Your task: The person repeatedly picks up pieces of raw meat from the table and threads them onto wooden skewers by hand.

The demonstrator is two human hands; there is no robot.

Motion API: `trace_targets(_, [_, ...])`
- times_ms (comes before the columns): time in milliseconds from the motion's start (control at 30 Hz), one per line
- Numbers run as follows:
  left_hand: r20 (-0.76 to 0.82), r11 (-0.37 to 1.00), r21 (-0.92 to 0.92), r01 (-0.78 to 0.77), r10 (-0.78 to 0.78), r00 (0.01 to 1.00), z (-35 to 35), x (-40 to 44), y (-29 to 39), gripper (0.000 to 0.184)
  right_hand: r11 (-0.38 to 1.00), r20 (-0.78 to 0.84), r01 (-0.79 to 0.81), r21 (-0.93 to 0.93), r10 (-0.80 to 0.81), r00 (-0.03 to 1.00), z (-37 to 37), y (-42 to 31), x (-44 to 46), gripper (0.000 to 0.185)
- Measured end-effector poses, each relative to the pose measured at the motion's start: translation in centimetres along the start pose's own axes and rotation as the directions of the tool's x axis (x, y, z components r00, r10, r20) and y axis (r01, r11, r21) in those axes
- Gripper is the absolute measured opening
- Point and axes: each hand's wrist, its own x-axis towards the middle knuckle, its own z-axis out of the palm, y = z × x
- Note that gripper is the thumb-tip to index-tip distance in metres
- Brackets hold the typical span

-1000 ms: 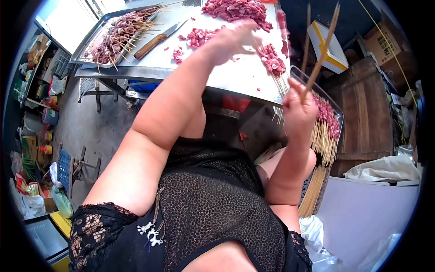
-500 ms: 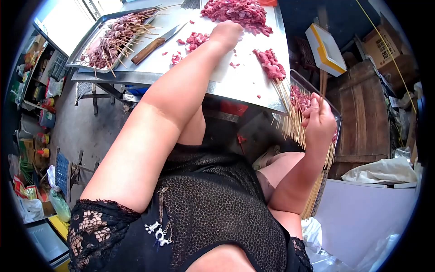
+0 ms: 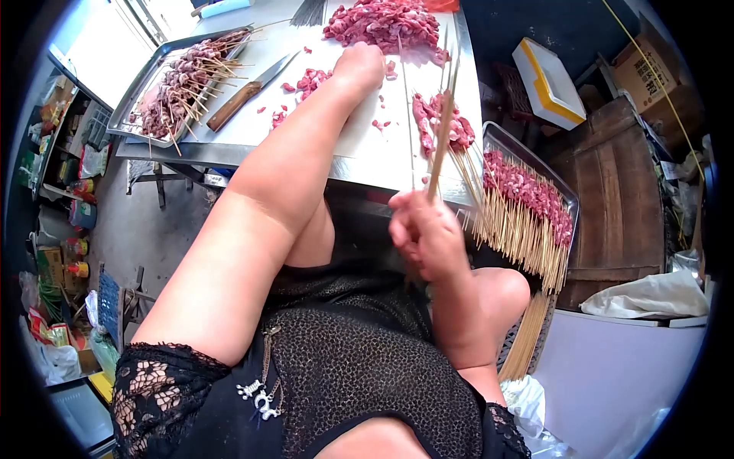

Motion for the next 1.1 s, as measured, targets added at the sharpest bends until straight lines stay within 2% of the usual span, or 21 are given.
trace_targets(67, [-0.120, 0.996, -0.079, -0.043, 0.033, 0.992, -0.1, -0.1, 0.7, 0.029, 0.999, -0.012, 0.005, 0.052, -0.004, 1.000, -0.1, 2.7, 1.0, 0.029])
trace_targets(133, [-0.110, 0.997, -0.042, -0.067, 0.062, 0.992, 0.5, -0.1, 1.1, 0.029, 0.998, -0.059, 0.000, 0.061, 0.003, 0.998, -0.6, 3.6, 1.5, 0.026])
trace_targets(200, [-0.105, 0.999, 0.003, 0.050, -0.049, 0.993, 0.9, -0.7, 1.8, 0.029, 0.999, -0.187, 0.048, 0.006, -0.046, 0.981, -1.7, 3.4, 1.5, 0.024])
trace_targets(233, [-0.022, 0.995, -0.034, 0.091, -0.092, 0.996, 0.8, -0.2, 1.6, 0.026, 0.996, -0.241, 0.090, 0.015, -0.084, 0.967, -2.3, 3.1, 1.5, 0.023])
trace_targets(267, [-0.020, 0.996, -0.035, 0.087, -0.088, 0.996, 0.7, -0.3, 1.4, 0.026, 0.994, -0.273, 0.103, 0.029, -0.091, 0.958, -3.2, 2.5, 1.4, 0.028])
trace_targets(333, [0.054, 0.995, -0.096, 0.004, 0.001, 0.999, -1.0, -1.0, 1.4, 0.024, 0.987, -0.347, 0.152, 0.046, -0.127, 0.929, -4.0, 1.3, 1.2, 0.032])
trace_targets(367, [0.089, 0.984, -0.178, 0.024, -0.008, 0.996, -2.0, -1.3, 1.4, 0.022, 0.987, -0.333, 0.159, 0.023, -0.142, 0.932, -4.4, 0.9, 1.0, 0.034])
trace_targets(400, [0.087, 0.984, -0.175, 0.024, -0.009, 0.996, -2.5, -1.8, 1.2, 0.022, 0.986, -0.317, 0.166, 0.002, -0.157, 0.935, -4.5, 0.5, 0.8, 0.036])
trace_targets(433, [0.033, 0.850, -0.522, 0.069, -0.061, 0.998, -3.0, -2.2, 0.9, 0.021, 0.986, -0.265, 0.167, -0.019, -0.167, 0.950, -4.1, 0.2, 0.4, 0.035])
trace_targets(467, [-0.003, 0.597, -0.799, 0.075, -0.129, 0.992, -3.6, -2.6, 0.7, 0.019, 0.985, -0.256, 0.170, -0.019, -0.169, 0.952, -3.7, 0.0, 0.3, 0.035])
trace_targets(500, [0.074, 0.294, -0.950, 0.110, -0.132, 0.989, -4.5, -3.4, 0.8, 0.019, 0.987, -0.246, 0.158, -0.018, -0.157, 0.956, -3.1, 0.1, 0.2, 0.032])
trace_targets(533, [0.154, 0.065, -0.984, 0.163, -0.128, 0.980, -5.4, -4.3, 0.9, 0.020, 0.990, -0.237, 0.143, -0.016, -0.143, 0.961, -2.6, 0.2, 0.2, 0.030])
trace_targets(600, [0.239, -0.257, -0.941, 0.219, -0.050, 0.970, -5.4, -5.4, 0.4, 0.019, 0.979, -0.225, 0.201, -0.031, -0.203, 0.953, -2.6, 1.1, 0.7, 0.025])
trace_targets(667, [0.273, -0.434, -0.844, 0.316, 0.158, 0.949, -5.8, -6.4, 0.0, 0.017, 0.978, -0.189, 0.173, -0.119, -0.194, 0.963, -2.9, 1.3, 1.2, 0.022])
trace_targets(733, [0.260, -0.451, -0.829, 0.329, 0.210, 0.943, -6.6, -7.9, 1.0, 0.017, 0.973, -0.205, 0.180, -0.147, -0.207, 0.957, -2.8, 1.2, 1.4, 0.023])
trace_targets(800, [0.229, -0.373, -0.894, 0.248, 0.096, 0.969, -7.3, -9.6, 2.7, 0.018, 0.973, -0.276, 0.134, -0.186, -0.183, 0.944, -2.4, 0.9, 1.3, 0.025])
trace_targets(900, [0.200, -0.416, -0.885, 0.207, 0.062, 0.978, -7.5, -10.6, 3.7, 0.021, 0.965, -0.221, 0.170, -0.199, -0.213, 0.952, -3.0, 1.1, 1.2, 0.020])
trace_targets(1100, [0.184, -0.487, -0.851, 0.197, 0.074, 0.980, -7.9, -10.6, 3.9, 0.024, 0.927, -0.200, 0.282, -0.246, -0.334, 0.921, -3.0, 1.4, 1.3, 0.030])
